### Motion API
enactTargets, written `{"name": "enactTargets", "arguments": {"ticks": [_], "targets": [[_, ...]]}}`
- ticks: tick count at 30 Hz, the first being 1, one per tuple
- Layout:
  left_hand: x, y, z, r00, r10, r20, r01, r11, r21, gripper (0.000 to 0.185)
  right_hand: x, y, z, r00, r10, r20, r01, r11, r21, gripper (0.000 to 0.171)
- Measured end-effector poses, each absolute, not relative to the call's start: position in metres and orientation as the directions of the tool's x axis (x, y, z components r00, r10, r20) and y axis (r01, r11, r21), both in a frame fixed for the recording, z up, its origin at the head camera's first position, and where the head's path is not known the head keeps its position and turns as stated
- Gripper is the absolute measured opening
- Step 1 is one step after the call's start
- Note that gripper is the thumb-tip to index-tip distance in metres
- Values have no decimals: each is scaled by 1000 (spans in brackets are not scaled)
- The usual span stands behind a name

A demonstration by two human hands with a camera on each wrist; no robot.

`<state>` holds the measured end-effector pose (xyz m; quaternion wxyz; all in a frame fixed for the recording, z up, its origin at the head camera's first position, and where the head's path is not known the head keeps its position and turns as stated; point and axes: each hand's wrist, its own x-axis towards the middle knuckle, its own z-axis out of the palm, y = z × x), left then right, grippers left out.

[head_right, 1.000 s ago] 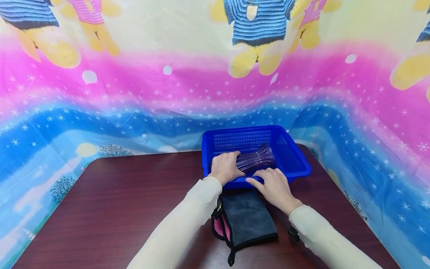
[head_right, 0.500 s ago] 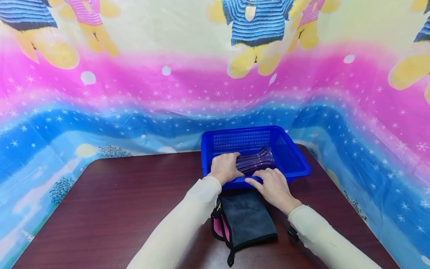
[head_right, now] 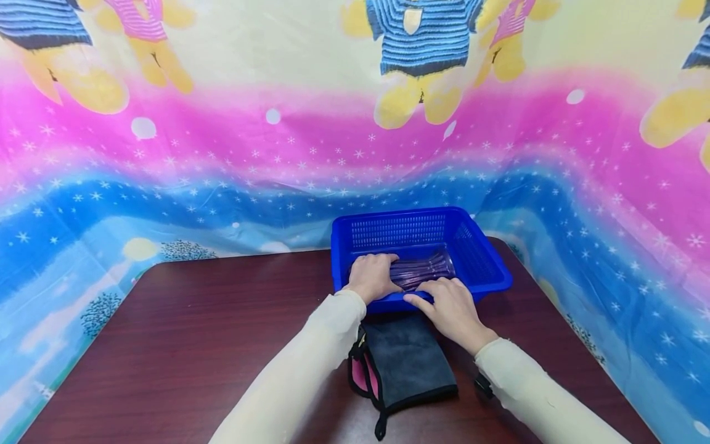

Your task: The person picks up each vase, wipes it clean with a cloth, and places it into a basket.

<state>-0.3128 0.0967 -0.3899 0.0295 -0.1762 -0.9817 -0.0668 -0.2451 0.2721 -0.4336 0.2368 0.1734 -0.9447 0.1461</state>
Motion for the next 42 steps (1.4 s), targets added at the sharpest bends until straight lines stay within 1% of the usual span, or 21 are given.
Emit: {"name": "enactTargets", "arguments": {"ticks": [10,22,31,42], "targets": [[-313,97,-390,-937,344,49,348,927,141,71,-246,271,-433,-830,-258,494,-397,896,-198,30],[-313,94,-387,-925,379,14,379,920,96,72,-246,270,-430,-848,-263,461,-389,898,-205,32],[-313,88,-387,-938,345,38,346,924,165,72,-246,269,-426,-866,-247,436,-367,904,-217,36],[-317,88,-393,-940,338,37,339,923,183,72,-244,268,-428,-882,-229,411,-342,912,-226,38]]}}
